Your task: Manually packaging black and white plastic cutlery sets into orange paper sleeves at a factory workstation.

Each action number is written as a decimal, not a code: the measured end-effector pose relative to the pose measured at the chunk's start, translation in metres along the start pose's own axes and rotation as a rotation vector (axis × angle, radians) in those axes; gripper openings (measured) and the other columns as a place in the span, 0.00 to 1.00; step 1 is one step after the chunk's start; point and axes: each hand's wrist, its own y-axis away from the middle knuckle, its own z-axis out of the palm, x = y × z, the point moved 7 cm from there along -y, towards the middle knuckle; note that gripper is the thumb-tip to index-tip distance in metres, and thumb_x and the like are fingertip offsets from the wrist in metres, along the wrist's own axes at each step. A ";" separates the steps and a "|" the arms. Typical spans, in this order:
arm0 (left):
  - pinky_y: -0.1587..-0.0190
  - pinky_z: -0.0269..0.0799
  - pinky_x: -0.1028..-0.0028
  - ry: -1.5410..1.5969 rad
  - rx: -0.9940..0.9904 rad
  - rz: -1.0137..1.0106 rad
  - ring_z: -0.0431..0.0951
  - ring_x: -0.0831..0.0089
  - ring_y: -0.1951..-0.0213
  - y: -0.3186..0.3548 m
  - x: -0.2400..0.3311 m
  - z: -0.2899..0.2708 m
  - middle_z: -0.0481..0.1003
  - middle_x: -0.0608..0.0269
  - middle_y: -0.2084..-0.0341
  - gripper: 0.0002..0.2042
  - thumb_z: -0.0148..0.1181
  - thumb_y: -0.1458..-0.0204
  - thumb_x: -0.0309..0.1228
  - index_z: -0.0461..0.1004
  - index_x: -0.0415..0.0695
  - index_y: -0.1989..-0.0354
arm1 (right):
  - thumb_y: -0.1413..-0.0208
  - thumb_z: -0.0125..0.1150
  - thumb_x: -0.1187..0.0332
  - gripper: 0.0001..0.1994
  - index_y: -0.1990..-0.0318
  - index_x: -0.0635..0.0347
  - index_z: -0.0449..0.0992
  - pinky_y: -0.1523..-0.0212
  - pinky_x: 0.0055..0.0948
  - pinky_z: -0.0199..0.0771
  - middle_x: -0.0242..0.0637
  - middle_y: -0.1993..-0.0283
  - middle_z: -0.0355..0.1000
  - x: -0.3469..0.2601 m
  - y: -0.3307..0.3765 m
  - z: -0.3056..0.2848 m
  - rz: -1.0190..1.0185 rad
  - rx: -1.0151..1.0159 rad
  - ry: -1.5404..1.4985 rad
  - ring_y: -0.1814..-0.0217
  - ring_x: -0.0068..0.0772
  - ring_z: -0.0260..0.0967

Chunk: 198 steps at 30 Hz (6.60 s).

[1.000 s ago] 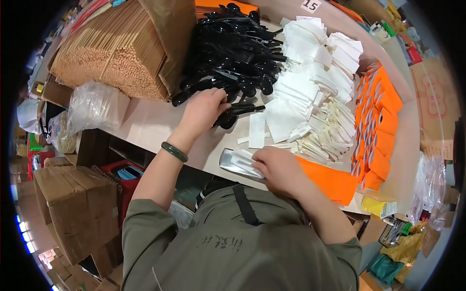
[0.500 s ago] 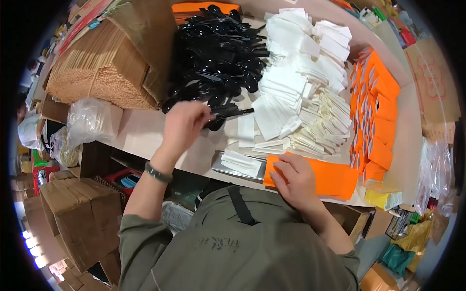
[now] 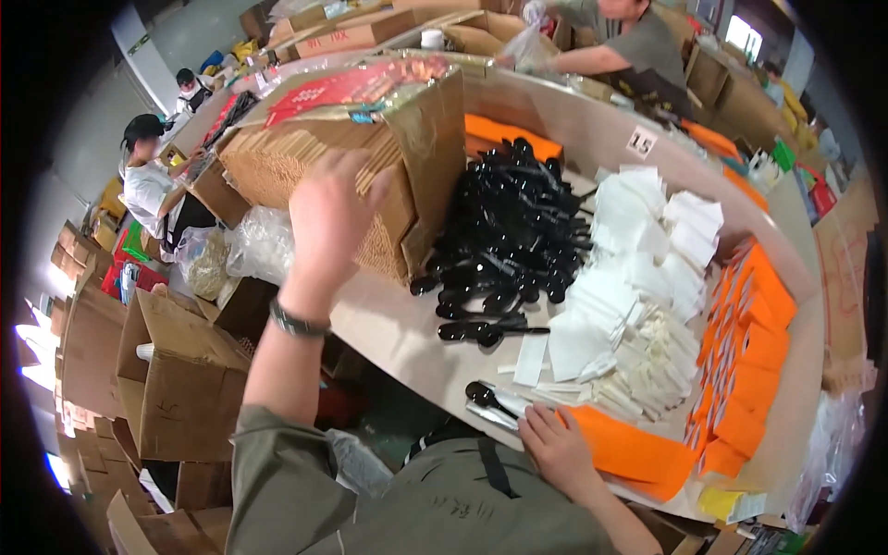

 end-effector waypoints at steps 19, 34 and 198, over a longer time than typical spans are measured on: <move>0.73 0.55 0.83 0.699 -0.075 -0.871 0.61 0.88 0.76 0.156 -0.123 -0.007 0.64 0.78 0.80 0.11 0.53 0.34 0.33 0.77 0.39 0.64 | 0.48 0.65 0.66 0.20 0.45 0.48 0.77 0.33 0.59 0.58 0.61 0.33 0.58 0.021 0.007 -0.002 0.216 -0.061 -0.172 0.31 0.64 0.56; 0.63 0.75 0.72 0.779 -1.060 -0.320 0.78 0.68 0.68 0.262 0.117 0.087 0.74 0.58 0.72 0.13 0.70 0.50 0.28 0.73 0.34 0.65 | 0.49 0.69 0.65 0.20 0.50 0.60 0.73 0.35 0.50 0.63 0.61 0.36 0.62 0.009 -0.008 -0.005 0.233 -0.036 -0.242 0.35 0.61 0.60; 0.70 0.57 0.85 0.708 -0.294 -0.815 0.60 0.87 0.73 0.185 -0.133 0.001 0.69 0.74 0.71 0.10 0.49 0.33 0.31 0.74 0.42 0.50 | 0.53 0.68 0.69 0.22 0.47 0.53 0.77 0.32 0.60 0.57 0.61 0.33 0.59 0.023 0.012 -0.009 0.216 0.033 -0.227 0.30 0.62 0.57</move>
